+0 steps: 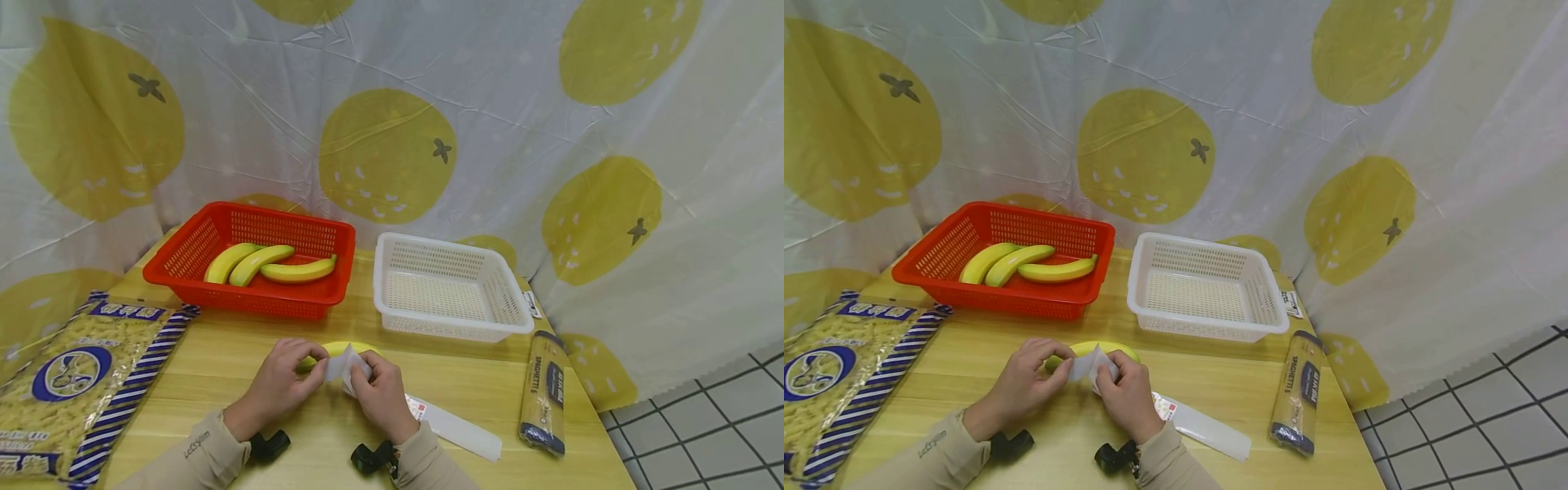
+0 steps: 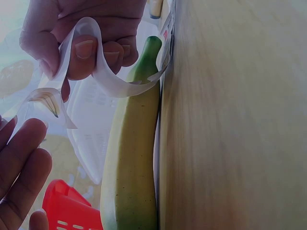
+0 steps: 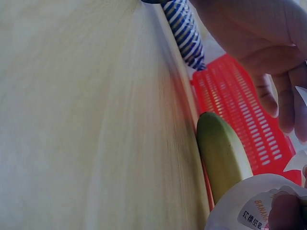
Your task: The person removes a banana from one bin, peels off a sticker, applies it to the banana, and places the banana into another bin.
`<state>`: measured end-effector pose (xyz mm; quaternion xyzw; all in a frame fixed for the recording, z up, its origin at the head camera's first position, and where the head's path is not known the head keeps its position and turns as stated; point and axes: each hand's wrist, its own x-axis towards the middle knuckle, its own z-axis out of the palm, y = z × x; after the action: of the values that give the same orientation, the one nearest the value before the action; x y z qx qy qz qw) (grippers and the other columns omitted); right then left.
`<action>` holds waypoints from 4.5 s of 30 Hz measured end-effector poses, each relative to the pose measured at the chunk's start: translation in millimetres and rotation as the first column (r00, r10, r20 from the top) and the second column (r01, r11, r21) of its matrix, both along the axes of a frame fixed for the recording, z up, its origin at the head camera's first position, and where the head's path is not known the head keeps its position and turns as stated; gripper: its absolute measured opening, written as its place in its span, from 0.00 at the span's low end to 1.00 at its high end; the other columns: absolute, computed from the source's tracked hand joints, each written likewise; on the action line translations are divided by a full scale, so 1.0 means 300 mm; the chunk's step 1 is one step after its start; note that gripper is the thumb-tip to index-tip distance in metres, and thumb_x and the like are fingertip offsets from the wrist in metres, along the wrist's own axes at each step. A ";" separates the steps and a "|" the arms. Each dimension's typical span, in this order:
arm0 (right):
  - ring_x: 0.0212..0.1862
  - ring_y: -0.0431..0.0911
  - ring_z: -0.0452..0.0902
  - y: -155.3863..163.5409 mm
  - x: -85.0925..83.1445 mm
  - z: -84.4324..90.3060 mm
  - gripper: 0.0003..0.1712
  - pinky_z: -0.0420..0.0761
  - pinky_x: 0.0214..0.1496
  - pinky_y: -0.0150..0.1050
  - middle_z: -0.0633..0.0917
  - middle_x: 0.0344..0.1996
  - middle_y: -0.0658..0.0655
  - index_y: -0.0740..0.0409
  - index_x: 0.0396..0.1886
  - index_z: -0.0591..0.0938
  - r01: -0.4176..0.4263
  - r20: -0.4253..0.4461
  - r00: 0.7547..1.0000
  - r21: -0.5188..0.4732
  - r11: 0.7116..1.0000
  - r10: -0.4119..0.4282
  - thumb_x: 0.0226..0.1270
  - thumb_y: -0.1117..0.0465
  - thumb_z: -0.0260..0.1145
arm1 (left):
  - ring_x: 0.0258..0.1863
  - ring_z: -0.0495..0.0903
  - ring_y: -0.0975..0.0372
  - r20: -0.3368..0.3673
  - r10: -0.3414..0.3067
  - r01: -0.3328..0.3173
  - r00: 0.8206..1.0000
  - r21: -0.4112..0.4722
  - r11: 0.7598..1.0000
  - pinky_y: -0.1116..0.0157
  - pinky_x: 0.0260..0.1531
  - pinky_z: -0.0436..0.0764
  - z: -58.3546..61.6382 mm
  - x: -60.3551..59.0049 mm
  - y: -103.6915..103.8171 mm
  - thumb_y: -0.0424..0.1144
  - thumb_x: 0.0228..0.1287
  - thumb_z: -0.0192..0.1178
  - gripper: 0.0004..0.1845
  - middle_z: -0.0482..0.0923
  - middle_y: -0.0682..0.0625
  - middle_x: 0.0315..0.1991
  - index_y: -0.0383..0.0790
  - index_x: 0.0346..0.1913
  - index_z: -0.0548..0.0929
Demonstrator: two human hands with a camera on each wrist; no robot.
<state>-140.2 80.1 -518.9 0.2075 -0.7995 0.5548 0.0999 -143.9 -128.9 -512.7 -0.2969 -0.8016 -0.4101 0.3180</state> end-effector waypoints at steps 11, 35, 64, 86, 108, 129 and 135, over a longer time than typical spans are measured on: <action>0.23 0.33 0.71 -0.003 0.000 -0.002 0.10 0.68 0.23 0.27 0.81 0.22 0.49 0.51 0.37 0.86 0.015 0.007 1.000 -0.013 1.000 -0.015 0.70 0.70 0.63 | 0.35 0.81 0.68 0.005 0.001 -0.001 1.000 -0.006 1.000 0.64 0.46 0.72 -0.001 -0.001 -0.001 0.27 0.56 0.69 0.14 0.82 0.64 0.33 0.52 0.36 0.84; 0.22 0.34 0.72 0.002 -0.001 -0.001 0.09 0.71 0.22 0.28 0.83 0.22 0.52 0.54 0.37 0.86 0.008 0.023 1.000 0.015 1.000 -0.008 0.70 0.69 0.61 | 0.33 0.81 0.66 0.041 0.024 -0.024 0.999 -0.004 1.000 0.63 0.46 0.72 -0.001 -0.005 -0.015 0.30 0.58 0.69 0.10 0.83 0.63 0.32 0.50 0.35 0.83; 0.25 0.35 0.74 -0.004 0.000 -0.002 0.09 0.74 0.25 0.29 0.85 0.25 0.52 0.53 0.36 0.86 0.013 0.009 1.000 -0.004 1.000 -0.013 0.70 0.69 0.62 | 0.34 0.81 0.67 0.036 0.041 -0.042 0.999 0.011 0.999 0.61 0.48 0.72 0.003 -0.007 -0.022 0.29 0.57 0.69 0.10 0.84 0.61 0.33 0.49 0.35 0.84; 0.25 0.34 0.71 -0.027 0.047 0.090 0.09 0.71 0.25 0.27 0.85 0.26 0.58 0.63 0.35 0.86 0.053 0.024 0.998 0.009 0.999 -0.054 0.67 0.74 0.60 | 0.32 0.81 0.67 0.021 0.048 -0.048 0.999 0.021 0.999 0.61 0.48 0.71 -0.003 -0.022 -0.039 0.36 0.65 0.66 0.02 0.84 0.61 0.33 0.47 0.34 0.85; 0.20 0.32 0.67 -0.019 0.013 0.020 0.11 0.64 0.22 0.24 0.81 0.20 0.54 0.58 0.35 0.86 0.059 0.033 0.998 0.019 0.998 -0.059 0.67 0.74 0.61 | 0.31 0.79 0.70 0.027 0.056 -0.056 0.998 0.005 0.998 0.60 0.47 0.71 -0.007 -0.025 -0.040 0.28 0.57 0.68 0.11 0.83 0.63 0.31 0.50 0.35 0.84; 0.21 0.33 0.68 -0.013 0.013 0.033 0.10 0.67 0.22 0.27 0.81 0.20 0.55 0.59 0.35 0.85 0.046 0.017 0.999 -0.022 0.999 -0.046 0.67 0.74 0.60 | 0.31 0.82 0.64 0.007 0.074 -0.074 0.997 0.018 0.997 0.61 0.48 0.71 0.000 -0.026 -0.046 0.36 0.66 0.64 0.02 0.84 0.60 0.32 0.46 0.35 0.85; 0.24 0.35 0.72 -0.002 0.000 0.002 0.11 0.70 0.24 0.28 0.84 0.25 0.53 0.54 0.37 0.86 0.040 0.015 0.999 -0.023 0.999 -0.039 0.68 0.72 0.62 | 0.31 0.82 0.64 0.012 0.082 -0.082 0.997 0.019 0.996 0.60 0.47 0.71 -0.003 -0.028 -0.046 0.36 0.66 0.64 0.03 0.84 0.59 0.32 0.44 0.35 0.86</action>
<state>-140.3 79.6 -518.2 0.1865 -0.7975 0.5636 0.1075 -152.2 -142.6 -513.6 -0.2586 -0.8109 -0.4059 0.3330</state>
